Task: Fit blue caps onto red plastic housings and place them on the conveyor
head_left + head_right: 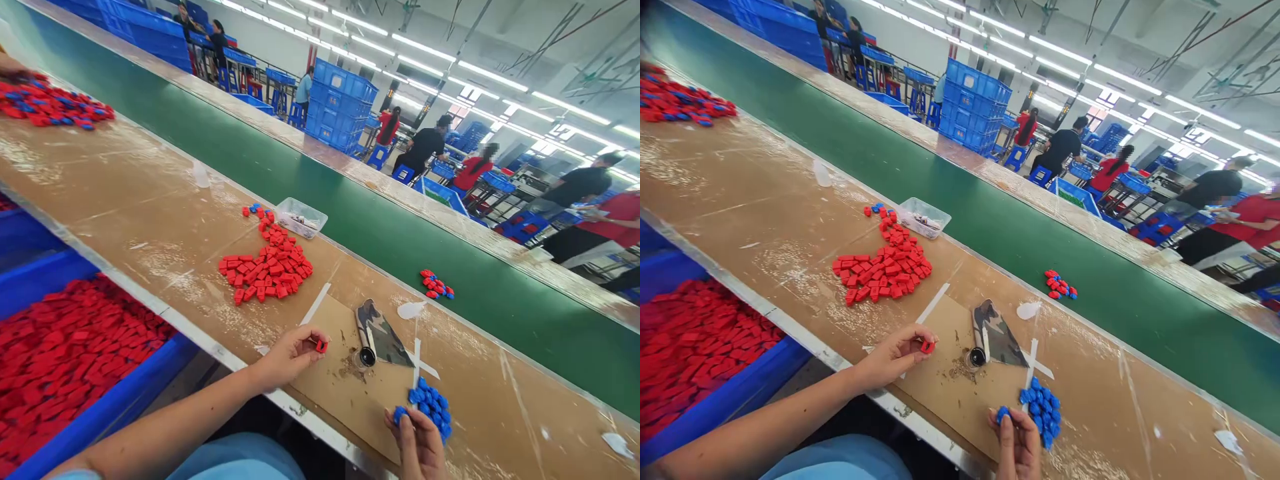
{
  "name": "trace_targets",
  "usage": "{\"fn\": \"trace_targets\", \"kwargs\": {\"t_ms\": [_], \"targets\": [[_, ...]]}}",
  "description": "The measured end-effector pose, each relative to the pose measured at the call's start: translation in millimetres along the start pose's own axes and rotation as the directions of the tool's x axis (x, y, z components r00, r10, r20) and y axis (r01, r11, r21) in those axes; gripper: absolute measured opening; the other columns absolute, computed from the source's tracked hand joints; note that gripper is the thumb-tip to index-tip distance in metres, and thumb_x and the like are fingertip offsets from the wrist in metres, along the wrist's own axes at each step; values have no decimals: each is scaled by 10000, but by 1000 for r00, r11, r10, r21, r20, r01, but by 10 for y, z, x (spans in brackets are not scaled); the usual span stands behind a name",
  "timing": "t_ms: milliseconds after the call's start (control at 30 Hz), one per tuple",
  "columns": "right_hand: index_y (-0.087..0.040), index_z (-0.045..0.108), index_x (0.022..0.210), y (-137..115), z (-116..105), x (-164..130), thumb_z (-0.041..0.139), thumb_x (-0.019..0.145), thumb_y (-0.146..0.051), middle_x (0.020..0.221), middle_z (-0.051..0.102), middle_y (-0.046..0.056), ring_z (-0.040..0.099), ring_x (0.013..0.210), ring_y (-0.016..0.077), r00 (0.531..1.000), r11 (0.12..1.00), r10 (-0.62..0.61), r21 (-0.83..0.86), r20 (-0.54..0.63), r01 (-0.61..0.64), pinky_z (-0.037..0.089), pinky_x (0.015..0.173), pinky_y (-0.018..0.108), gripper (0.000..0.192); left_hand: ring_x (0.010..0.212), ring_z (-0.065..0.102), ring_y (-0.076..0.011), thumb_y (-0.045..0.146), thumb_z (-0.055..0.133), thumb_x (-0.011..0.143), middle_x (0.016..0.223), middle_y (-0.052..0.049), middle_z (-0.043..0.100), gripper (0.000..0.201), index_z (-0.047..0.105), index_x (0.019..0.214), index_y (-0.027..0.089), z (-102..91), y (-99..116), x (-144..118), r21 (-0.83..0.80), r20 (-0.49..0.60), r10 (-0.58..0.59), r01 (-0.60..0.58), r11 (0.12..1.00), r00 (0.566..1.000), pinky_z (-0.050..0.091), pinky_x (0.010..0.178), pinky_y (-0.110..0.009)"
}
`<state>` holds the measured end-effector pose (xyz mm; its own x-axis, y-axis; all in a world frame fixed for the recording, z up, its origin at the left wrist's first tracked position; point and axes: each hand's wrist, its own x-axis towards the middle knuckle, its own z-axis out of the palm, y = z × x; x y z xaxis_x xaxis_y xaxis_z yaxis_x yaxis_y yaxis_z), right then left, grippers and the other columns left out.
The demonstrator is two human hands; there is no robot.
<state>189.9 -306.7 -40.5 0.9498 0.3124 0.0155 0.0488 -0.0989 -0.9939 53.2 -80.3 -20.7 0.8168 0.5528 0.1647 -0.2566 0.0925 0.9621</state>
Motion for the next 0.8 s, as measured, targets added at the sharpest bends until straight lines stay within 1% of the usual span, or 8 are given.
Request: {"fn": "trace_targets", "kwargs": {"t_ms": [133, 200, 333, 433, 533, 600, 700, 800], "targets": [[-185, 636, 1096, -133, 94, 1, 638, 795, -542, 874, 703, 39, 650, 670, 152, 996, 989, -48, -137, 73, 57, 543, 695, 277, 467, 860, 564, -154, 161, 549, 798, 894, -48, 596, 133, 584, 927, 155, 60, 11, 70, 120, 56, 54, -61, 991, 997, 471, 826, -287], [-181, 668, 1069, -172, 79, 23, 644, 792, -532, 875, 692, 46, 630, 653, 148, 989, 979, -81, -175, 124, 102, 536, 661, 269, 448, 859, 571, -156, 149, 520, 806, 897, -49, 607, 147, 592, 934, 156, 86, 19, 96, 182, 86, 58, -73, 981, 995, 476, 827, -286], [-186, 669, 1059, -196, 61, 94, 653, 801, -489, 904, 713, 71, 685, 735, 189, 983, 991, -15, -131, 185, 40, 565, 732, 311, 399, 863, 578, -167, 178, 505, 841, 932, -55, 621, 211, 599, 1030, 171, 167, -28, 120, 278, 90, 0, -25, 960, 996, 483, 825, -297], [-189, 656, 1098, -207, 79, 186, 671, 792, -455, 916, 733, 93, 707, 794, 213, 957, 990, 0, -136, 289, 41, 574, 784, 347, 405, 845, 579, -165, 214, 523, 851, 949, -62, 607, 226, 589, 1063, 170, 250, -134, 123, 220, 85, -72, 52, 974, 994, 492, 788, -287], [-194, 690, 1048, -264, 137, 292, 664, 787, -461, 959, 734, 104, 708, 845, 223, 953, 955, -109, -235, 283, 179, 581, 768, 341, 374, 772, 552, -137, 255, 580, 830, 875, -36, 577, 226, 578, 1034, 158, 308, -250, 133, 105, 99, -142, 132, 986, 985, 483, 712, -246], [-204, 712, 1008, -328, 191, 356, 639, 802, -457, 988, 733, 98, 703, 874, 222, 933, 886, -226, -339, 279, 316, 576, 776, 333, 334, 751, 532, -128, 279, 613, 810, 842, -21, 562, 231, 581, 1002, 156, 316, -299, 135, 76, 87, -152, 146, 986, 985, 472, 694, -234], [-225, 724, 1000, -422, 266, 437, 568, 858, -423, 988, 738, 78, 698, 903, 214, 859, 750, -353, -436, 372, 497, 560, 809, 324, 289, 832, 560, -151, 310, 590, 838, 911, -45, 591, 252, 574, 1043, 164, 292, -316, 114, 69, 62, -129, 124, 990, 990, 487, 772, -271], [-236, 717, 1035, -469, 312, 499, 532, 897, -378, 1008, 735, 69, 692, 922, 206, 793, 652, -410, -463, 451, 600, 553, 788, 304, 270, 971, 587, -185, 316, 535, 886, 1068, -85, 601, 284, 530, 1138, 185, 266, -286, 71, 32, 73, -130, 128, 991, 989, 503, 843, -311]]}}
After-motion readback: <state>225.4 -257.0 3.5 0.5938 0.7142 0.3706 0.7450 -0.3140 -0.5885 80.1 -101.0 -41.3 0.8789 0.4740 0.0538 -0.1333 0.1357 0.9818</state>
